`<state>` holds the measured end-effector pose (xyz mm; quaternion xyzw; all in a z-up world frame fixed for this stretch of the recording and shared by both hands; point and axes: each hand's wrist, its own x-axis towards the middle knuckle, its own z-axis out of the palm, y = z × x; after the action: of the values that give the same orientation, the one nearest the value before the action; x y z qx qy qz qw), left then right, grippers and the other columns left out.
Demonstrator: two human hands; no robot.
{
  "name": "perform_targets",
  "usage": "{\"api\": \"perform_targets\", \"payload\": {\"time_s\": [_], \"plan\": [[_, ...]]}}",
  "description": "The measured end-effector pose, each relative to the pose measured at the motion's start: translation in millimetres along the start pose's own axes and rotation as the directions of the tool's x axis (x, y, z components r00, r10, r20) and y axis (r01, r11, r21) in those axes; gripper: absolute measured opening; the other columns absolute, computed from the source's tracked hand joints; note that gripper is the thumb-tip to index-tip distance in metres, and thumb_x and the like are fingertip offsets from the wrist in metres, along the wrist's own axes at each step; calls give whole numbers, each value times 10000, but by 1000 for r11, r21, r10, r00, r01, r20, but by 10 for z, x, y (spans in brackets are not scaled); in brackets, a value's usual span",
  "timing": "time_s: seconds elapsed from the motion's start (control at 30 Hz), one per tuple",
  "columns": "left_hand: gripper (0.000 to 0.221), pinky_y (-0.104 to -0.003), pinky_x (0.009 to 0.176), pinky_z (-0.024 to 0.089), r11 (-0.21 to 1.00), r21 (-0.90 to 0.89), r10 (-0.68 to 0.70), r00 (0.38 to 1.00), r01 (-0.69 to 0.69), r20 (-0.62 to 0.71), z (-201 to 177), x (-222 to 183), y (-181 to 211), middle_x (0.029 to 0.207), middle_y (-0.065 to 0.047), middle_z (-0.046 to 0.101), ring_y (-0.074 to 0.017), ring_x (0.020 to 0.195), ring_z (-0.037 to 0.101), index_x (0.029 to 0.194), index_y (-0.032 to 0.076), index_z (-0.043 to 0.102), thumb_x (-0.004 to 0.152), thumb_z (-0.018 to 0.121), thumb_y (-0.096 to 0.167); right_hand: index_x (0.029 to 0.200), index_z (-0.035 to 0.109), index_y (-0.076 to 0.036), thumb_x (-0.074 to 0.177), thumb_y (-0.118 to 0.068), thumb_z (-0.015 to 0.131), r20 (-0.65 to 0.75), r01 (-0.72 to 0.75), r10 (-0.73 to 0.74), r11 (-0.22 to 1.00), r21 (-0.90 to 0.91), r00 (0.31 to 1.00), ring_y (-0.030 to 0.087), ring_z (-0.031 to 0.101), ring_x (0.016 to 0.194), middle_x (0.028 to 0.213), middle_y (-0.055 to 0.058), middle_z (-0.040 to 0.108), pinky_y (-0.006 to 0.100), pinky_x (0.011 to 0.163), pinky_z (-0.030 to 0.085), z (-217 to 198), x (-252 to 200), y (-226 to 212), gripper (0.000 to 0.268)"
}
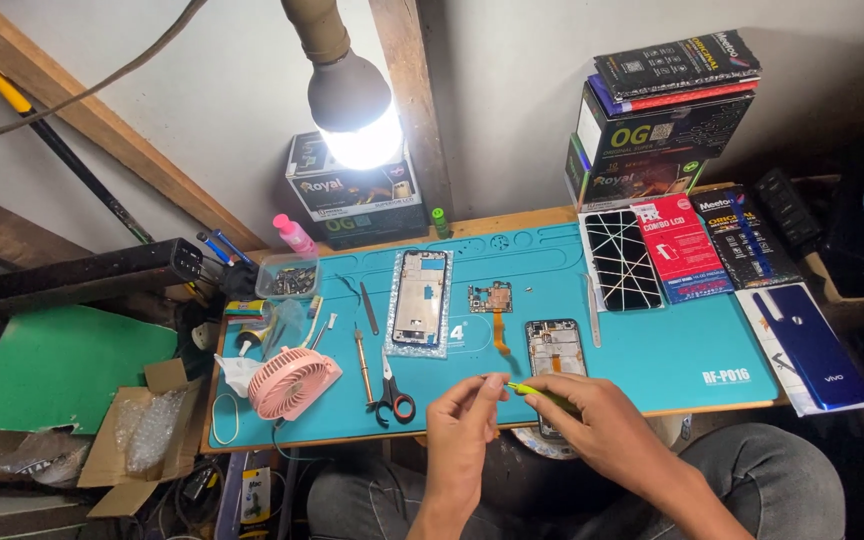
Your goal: Disassembling and inspecting internal components of a mobile phone on a repair bench.
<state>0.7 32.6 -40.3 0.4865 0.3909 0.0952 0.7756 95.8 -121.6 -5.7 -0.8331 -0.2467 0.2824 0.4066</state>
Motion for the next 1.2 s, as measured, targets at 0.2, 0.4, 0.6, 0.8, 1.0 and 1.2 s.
{"api": "perform_targets", "payload": {"time_s": [0.2, 0.4, 0.6, 0.8, 1.0, 1.2], "plan": [[146, -278, 677, 515, 966, -178, 113, 928, -185, -355, -159, 174, 260, 880, -101, 772, -162, 772, 639, 1042, -8, 844, 981, 790, 114, 1353, 801, -265, 980, -345, 693, -68, -119, 117, 993, -17, 991, 101, 799, 924, 1249, -64, 895, 252, 785, 663, -84, -134, 87, 397], [207, -311, 704, 538, 891, -134, 366, 860, -434, -355, -735, 201, 859, 972, -104, 689, -190, 858, 636, 1043, 52, 666, 1146, 589, 215, 1265, 874, -176, 1045, -285, 655, -291, -279, 297, 955, 105, 909, 118, 363, 494, 743, 27, 777, 299, 475, 295, -478, -292, 549, 330], [249, -357, 631, 580, 898, 29, 426, 850, -439, -310, -908, -162, 1144, 866, -152, 713, -239, 736, 685, 1098, -19, 718, 1115, 583, 190, 1240, 883, -145, 1055, -277, 669, -257, -336, 372, 926, 173, 892, 164, 404, 580, 781, 77, 801, 332, 564, 344, -240, -220, 443, 312], [282, -373, 822, 671, 849, 132, 513, 740, -511, -435, -1587, -15, 1530, 872, -104, 687, -228, 802, 745, 1284, -36, 705, 1090, 594, 136, 1298, 870, -91, 1112, -207, 665, -248, -389, 421, 906, 170, 873, 236, 437, 675, 818, 173, 743, 384, 622, 341, -87, -146, 459, 300], [252, -321, 764, 699, 763, 312, 644, 621, -567, -447, -2061, 569, 1948, 956, -131, 801, -182, 846, 777, 1189, -21, 768, 978, 746, 114, 1299, 868, -101, 1138, -235, 661, -291, -394, 398, 916, 72, 870, 253, 427, 641, 856, 166, 770, 425, 615, 348, 150, -79, 438, 294], [130, -315, 730, 648, 581, 625, 809, 455, -521, -372, -2427, 1239, 2133, 924, -94, 843, -173, 836, 797, 1001, 39, 805, 959, 759, 152, 1221, 899, -28, 1090, -100, 757, -437, -271, 307, 952, 143, 846, 235, 390, 567, 755, 175, 721, 381, 523, 321, 451, -64, 483, 206]]}}
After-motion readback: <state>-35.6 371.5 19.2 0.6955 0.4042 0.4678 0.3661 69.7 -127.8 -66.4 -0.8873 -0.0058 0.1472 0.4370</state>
